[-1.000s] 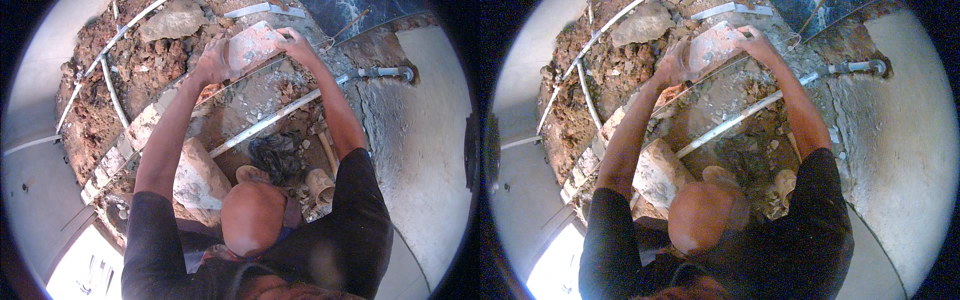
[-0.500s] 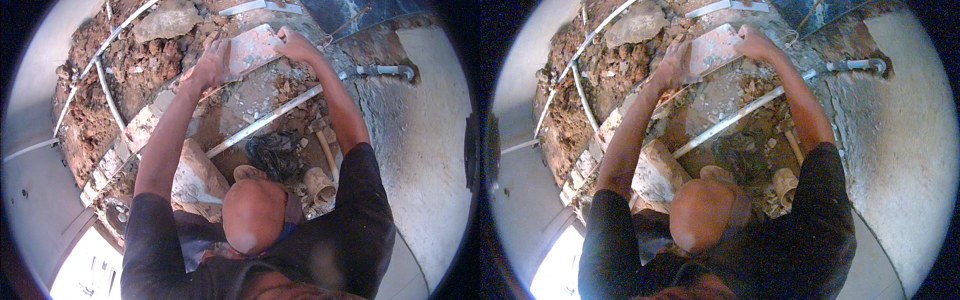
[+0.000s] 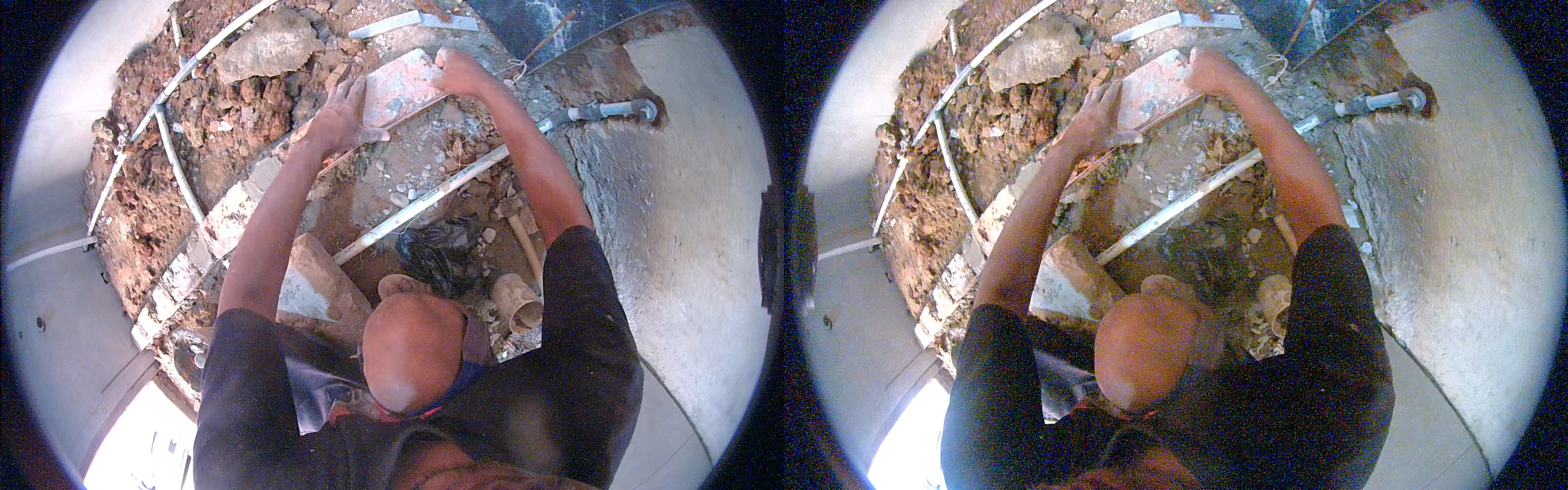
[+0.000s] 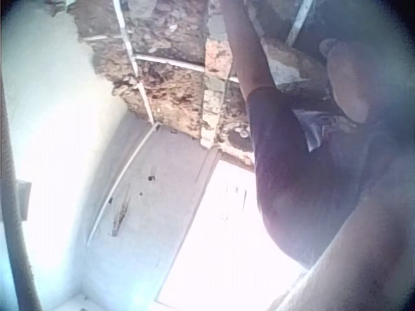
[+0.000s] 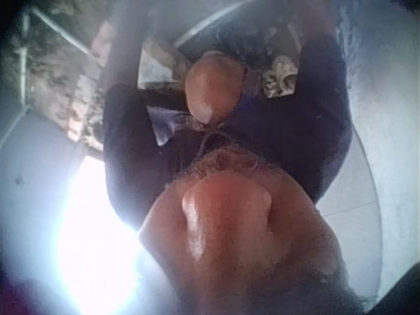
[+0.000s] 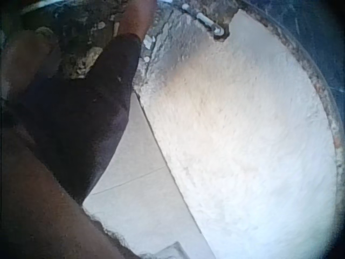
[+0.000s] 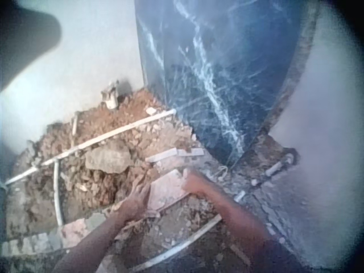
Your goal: The person applies mortar to a row of bricks using a trowel, places a brick on the mortar, and taps it into place with a hammer.
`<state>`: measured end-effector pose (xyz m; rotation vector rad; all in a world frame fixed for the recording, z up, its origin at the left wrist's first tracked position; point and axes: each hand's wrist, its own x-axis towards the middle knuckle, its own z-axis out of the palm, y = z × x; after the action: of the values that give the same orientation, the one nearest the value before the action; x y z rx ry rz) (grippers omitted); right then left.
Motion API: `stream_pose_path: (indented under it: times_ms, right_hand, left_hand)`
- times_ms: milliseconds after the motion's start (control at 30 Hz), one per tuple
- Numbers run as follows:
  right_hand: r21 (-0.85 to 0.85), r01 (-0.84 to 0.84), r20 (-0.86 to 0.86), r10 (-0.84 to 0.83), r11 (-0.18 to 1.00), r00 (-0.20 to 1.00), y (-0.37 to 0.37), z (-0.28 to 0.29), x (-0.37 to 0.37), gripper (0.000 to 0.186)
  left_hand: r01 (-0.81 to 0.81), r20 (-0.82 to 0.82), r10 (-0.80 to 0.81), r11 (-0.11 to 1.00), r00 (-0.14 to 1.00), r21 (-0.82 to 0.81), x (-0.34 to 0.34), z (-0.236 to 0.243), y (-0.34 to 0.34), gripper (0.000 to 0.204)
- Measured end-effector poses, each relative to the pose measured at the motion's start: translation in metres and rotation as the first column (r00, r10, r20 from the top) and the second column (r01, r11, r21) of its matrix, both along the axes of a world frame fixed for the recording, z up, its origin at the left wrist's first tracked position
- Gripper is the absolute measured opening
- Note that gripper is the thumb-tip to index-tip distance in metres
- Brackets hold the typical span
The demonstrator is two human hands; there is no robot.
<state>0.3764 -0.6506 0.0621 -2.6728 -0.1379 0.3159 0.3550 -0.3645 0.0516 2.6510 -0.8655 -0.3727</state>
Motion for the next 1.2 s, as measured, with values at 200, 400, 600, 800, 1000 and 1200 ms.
stream_pose_path:
  times_ms: [200, 400, 600, 800, 1000, 1200]
  right_hand:
    - [0.002, 0.046, 0.025, -0.046, 0.999, 0.999, 0.002, -0.005, -0.003, 0.038]
    - [0.013, 0.075, 0.049, -0.075, 0.997, 0.996, 0.003, -0.004, -0.005, 0.038]
    - [0.018, 0.062, 0.010, -0.062, 0.998, 0.998, 0.004, 0.003, -0.008, 0.037]
    - [0.217, 0.085, 0.201, -0.130, 0.972, 0.971, -0.010, -0.003, 0.000, 0.036]
    - [0.752, 0.125, 0.024, -0.216, 0.647, 0.976, -0.006, 0.077, -0.006, 0.062]
    - [0.648, -0.101, 0.257, -0.092, 0.755, 0.962, 0.029, 0.085, -0.020, 0.083]
  left_hand:
    - [-0.015, -0.020, 0.013, 0.996, 1.000, -0.087, -0.006, 0.009, 0.008, 0.110]
    - [-0.026, 0.013, 0.027, 0.998, 1.000, -0.066, -0.008, 0.008, 0.002, 0.109]
    - [-0.059, 0.015, 0.059, 0.997, 0.998, 0.050, -0.002, 0.002, -0.004, 0.111]
    - [-0.191, -0.071, 0.177, 0.926, 0.982, -0.325, 0.011, 0.030, -0.006, 0.087]
    - [-0.729, -0.834, -0.164, 0.416, 0.527, -0.543, 0.031, 0.062, 0.022, 0.062]
    - [-0.875, -0.783, -0.587, 0.250, 0.205, -0.415, 0.018, 0.078, 0.036, 0.070]
